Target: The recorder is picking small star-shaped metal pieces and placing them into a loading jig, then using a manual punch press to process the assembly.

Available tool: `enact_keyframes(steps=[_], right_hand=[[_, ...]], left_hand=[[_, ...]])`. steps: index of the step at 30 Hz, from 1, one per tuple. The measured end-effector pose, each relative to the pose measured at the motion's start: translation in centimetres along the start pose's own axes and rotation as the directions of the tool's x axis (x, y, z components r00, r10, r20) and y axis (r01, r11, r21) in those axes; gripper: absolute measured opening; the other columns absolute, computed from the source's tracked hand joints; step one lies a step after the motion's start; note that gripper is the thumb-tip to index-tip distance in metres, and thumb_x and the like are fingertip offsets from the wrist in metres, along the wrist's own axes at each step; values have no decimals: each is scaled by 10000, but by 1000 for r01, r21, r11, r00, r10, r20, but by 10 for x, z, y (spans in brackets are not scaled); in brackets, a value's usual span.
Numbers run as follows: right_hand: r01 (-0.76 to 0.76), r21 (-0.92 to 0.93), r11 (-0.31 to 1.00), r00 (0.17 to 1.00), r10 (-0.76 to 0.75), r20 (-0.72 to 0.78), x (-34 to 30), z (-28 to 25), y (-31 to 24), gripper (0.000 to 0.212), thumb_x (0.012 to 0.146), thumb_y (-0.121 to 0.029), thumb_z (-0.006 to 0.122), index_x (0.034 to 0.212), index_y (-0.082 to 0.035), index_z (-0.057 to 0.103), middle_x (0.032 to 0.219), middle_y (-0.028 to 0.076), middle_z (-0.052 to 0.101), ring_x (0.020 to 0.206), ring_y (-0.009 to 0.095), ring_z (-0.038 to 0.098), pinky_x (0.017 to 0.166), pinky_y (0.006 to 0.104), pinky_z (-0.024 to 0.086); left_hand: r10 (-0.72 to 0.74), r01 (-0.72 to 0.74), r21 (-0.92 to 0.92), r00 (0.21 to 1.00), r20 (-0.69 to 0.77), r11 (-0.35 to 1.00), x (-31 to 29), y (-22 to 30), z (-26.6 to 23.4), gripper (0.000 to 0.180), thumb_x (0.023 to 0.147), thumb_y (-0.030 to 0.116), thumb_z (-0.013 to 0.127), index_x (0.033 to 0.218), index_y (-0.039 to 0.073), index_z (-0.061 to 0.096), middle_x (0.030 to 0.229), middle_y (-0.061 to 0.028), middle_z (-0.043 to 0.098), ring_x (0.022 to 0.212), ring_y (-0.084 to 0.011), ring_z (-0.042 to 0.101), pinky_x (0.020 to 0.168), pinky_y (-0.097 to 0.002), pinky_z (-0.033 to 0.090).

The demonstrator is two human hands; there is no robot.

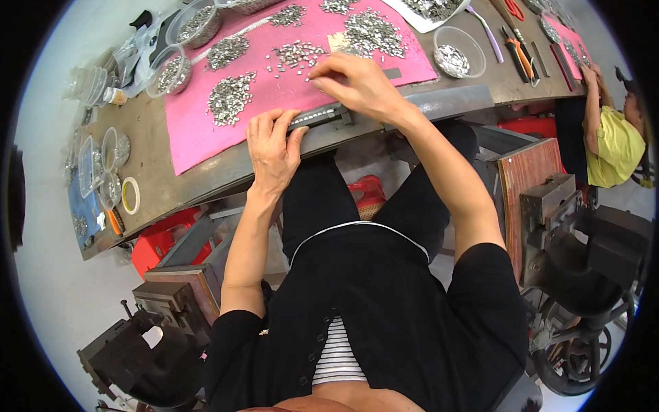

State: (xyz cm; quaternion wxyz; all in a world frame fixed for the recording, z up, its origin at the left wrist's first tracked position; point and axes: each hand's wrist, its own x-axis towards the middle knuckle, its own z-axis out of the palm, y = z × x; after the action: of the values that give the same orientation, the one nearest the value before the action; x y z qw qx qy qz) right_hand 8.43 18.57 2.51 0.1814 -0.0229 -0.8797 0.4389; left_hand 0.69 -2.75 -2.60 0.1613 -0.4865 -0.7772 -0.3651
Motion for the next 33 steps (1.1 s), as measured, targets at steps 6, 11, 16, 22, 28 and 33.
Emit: enact_keyframes(steps=[6,11,16,22,28,33], right_hand=[[-93,51,994,992,88,91,-63,-9,3,559,796,-110,800,1319,-44,612,1204,76,615,1024,196,592,908,318,482],[-77,-3,997,993,77,87,-59,-1,8,545,796,-91,792,1310,-73,613,1158,82,609,1003,234,629,907,354,522],[-66,-12,998,995,66,80,-55,-3,8,526,791,-83,790,1289,-70,622,1139,83,614,1006,234,638,900,351,526],[34,-68,997,999,-34,0,-79,-10,14,531,791,-83,789,1290,-50,609,1176,122,621,1076,277,634,908,368,527],[37,-150,988,966,-74,-249,-132,-66,-30,479,803,-33,767,1247,-21,589,1174,130,579,984,271,626,833,379,529],[-389,-244,888,789,185,-585,-262,-117,-72,478,776,-64,810,1209,-1,617,1107,97,585,886,190,634,804,329,535]], left_hand=[[-16,16,-11,1000,9,1000,-2,-1,0,395,791,159,799,1162,76,690,1069,-114,603,1018,-305,554,886,-423,429],[-84,86,66,996,-23,994,-9,-10,-26,562,766,285,842,1258,79,666,1125,-101,583,1065,-295,525,951,-444,385],[-155,153,117,988,6,981,-22,-31,-40,449,776,251,837,1174,102,694,1083,-82,579,1054,-276,520,935,-422,371],[-109,111,-32,993,53,993,-15,-27,-29,327,819,122,784,1127,68,688,1086,-123,607,1035,-318,566,943,-425,419],[-107,184,-516,979,175,836,29,13,12,310,879,-20,688,1184,18,647,1146,-125,610,1103,-271,590,947,-370,476],[237,94,-804,930,282,588,85,141,93,458,925,7,666,1368,-10,552,1234,-143,613,1109,-236,598,991,-362,467]])
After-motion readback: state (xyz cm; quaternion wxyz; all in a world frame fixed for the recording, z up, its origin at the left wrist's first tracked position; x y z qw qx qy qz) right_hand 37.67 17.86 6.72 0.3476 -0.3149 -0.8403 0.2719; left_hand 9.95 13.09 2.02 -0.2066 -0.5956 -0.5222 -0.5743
